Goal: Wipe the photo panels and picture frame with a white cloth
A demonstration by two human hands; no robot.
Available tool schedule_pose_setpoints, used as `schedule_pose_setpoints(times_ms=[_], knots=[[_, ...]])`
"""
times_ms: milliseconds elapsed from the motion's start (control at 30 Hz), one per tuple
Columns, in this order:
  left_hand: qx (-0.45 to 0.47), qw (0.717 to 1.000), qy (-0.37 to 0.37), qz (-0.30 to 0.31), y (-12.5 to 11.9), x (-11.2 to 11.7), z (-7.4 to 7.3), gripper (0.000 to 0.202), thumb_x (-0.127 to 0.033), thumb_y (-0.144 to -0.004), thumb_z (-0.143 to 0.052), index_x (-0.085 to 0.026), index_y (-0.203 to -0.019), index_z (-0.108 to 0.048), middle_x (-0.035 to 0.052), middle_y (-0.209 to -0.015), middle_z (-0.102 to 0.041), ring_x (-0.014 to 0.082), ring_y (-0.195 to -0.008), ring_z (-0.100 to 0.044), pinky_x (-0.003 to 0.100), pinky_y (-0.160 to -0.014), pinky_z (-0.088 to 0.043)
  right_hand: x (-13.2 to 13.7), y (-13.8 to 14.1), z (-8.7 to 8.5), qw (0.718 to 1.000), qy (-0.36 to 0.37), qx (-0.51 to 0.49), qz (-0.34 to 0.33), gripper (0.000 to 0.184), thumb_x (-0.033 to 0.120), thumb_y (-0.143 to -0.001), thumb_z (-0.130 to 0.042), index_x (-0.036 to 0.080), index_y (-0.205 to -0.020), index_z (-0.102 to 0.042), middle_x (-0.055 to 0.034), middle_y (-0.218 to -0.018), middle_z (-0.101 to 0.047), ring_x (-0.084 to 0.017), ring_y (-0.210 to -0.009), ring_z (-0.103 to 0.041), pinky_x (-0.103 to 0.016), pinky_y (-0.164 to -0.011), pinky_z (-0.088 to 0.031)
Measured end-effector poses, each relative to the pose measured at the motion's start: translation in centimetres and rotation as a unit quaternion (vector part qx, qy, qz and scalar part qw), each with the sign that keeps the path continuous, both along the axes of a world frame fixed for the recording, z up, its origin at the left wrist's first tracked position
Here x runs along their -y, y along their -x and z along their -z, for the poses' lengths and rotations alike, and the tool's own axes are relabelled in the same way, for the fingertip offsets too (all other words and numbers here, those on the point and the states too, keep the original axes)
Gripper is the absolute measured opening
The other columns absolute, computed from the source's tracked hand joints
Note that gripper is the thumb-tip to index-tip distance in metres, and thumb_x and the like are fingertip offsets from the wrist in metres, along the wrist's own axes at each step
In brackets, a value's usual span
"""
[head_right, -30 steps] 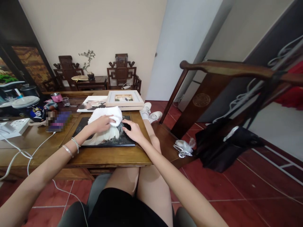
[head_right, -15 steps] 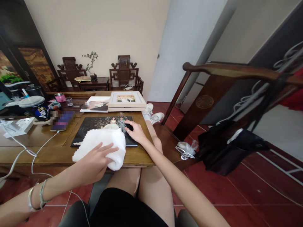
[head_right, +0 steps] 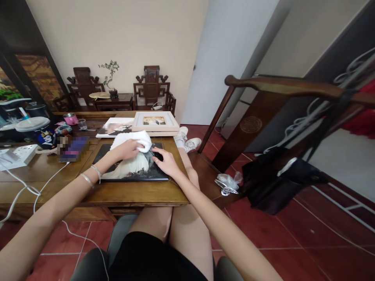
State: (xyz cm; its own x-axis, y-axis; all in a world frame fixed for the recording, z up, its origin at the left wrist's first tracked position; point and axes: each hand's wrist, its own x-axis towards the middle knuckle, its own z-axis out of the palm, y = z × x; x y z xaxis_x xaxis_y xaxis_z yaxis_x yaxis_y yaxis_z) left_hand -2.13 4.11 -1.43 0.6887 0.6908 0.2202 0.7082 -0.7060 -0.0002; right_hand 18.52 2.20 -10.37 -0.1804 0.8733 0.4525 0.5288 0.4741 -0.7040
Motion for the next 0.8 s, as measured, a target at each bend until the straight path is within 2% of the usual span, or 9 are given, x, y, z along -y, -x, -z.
schedule_pose_setpoints(times_ms=[133,233,367,500,567,633,700,800], knots=[[-0.02,1.0,0.018,-0.006,0.1,-1.3,-0.3,0.033,-0.003,-0.086,-0.042,-0.011,-0.098,-0.071,0.0067,-0.098,-0.074,0.0176,-0.089,-0.064,0.025,-0.086,-0.047,0.2,0.0,-0.2,1.0,0.005,-0.001,-0.001,0.037,0.019,-0.083,-0.061,0.022,-0.118,-0.068,-0.0074,-0.13,-0.064,-0.024,-0.123,-0.058,-0.043,-0.11,-0.04],[-0.034,0.999,0.024,-0.004,0.0,0.2,0.0,0.035,-0.001,-0.085,-0.04,-0.01,-0.098,-0.071,0.0098,-0.107,-0.071,0.019,-0.093,-0.064,0.027,-0.089,-0.046,0.1,0.0,-0.2,1.0,0.004,-0.002,0.0,0.036,0.019,-0.082,-0.062,0.021,-0.117,-0.069,-0.008,-0.128,-0.066,-0.025,-0.123,-0.059,-0.043,-0.11,-0.04],[-0.06,0.998,0.025,0.007,-0.1,5.0,0.7,0.034,-0.005,-0.084,-0.043,-0.014,-0.1,-0.071,0.013,-0.124,-0.064,0.0246,-0.106,-0.063,0.038,-0.099,-0.044,-0.1,0.0,-0.1,1.0,-0.005,-0.002,-0.004,0.037,0.017,-0.08,-0.062,0.022,-0.115,-0.069,-0.0066,-0.126,-0.067,-0.025,-0.122,-0.059,-0.043,-0.11,-0.041],[-0.097,0.994,0.036,0.041,0.2,11.4,1.3,0.036,-0.007,-0.084,-0.043,-0.017,-0.106,-0.07,0.0126,-0.143,-0.05,0.0308,-0.133,-0.045,0.052,-0.107,-0.037,-0.2,-0.1,0.1,1.0,-0.013,-0.003,-0.009,0.037,0.016,-0.08,-0.06,0.022,-0.116,-0.069,-0.0067,-0.127,-0.067,-0.024,-0.123,-0.058,-0.044,-0.11,-0.04],[-0.111,0.991,0.039,0.063,0.5,14.0,1.5,0.032,-0.01,-0.083,-0.047,-0.016,-0.105,-0.07,0.0131,-0.145,-0.048,0.0337,-0.136,-0.04,0.056,-0.107,-0.036,-0.2,-0.1,0.1,1.0,-0.012,-0.002,-0.012,0.037,0.017,-0.081,-0.06,0.022,-0.116,-0.069,-0.007,-0.127,-0.067,-0.024,-0.123,-0.059,-0.044,-0.11,-0.04],[-0.118,0.99,0.032,0.074,0.9,15.4,1.6,0.029,-0.011,-0.082,-0.05,-0.014,-0.103,-0.07,0.0143,-0.146,-0.047,0.0357,-0.137,-0.039,0.057,-0.106,-0.037,-0.1,-0.1,0.1,1.0,-0.01,-0.001,-0.013,0.036,0.018,-0.082,-0.06,0.021,-0.117,-0.068,-0.0083,-0.127,-0.066,-0.025,-0.123,-0.059,-0.045,-0.11,-0.04],[-0.115,0.99,0.028,0.081,1.2,15.5,1.5,0.028,-0.012,-0.082,-0.05,-0.014,-0.101,-0.071,0.0139,-0.146,-0.047,0.0354,-0.136,-0.04,0.056,-0.106,-0.037,-0.1,-0.1,0.1,1.0,-0.009,0.001,-0.011,0.036,0.02,-0.082,-0.061,0.02,-0.117,-0.068,-0.0096,-0.128,-0.066,-0.025,-0.123,-0.058,-0.045,-0.11,-0.039],[-0.093,0.992,0.039,0.081,1.7,13.4,0.9,0.03,-0.009,-0.084,-0.046,-0.017,-0.1,-0.071,0.0109,-0.142,-0.052,0.0296,-0.132,-0.046,0.049,-0.107,-0.038,-0.2,-0.1,0.2,1.0,-0.008,0.006,-0.006,0.036,0.021,-0.083,-0.061,0.021,-0.118,-0.068,-0.0089,-0.128,-0.066,-0.025,-0.124,-0.058,-0.046,-0.111,-0.039]])
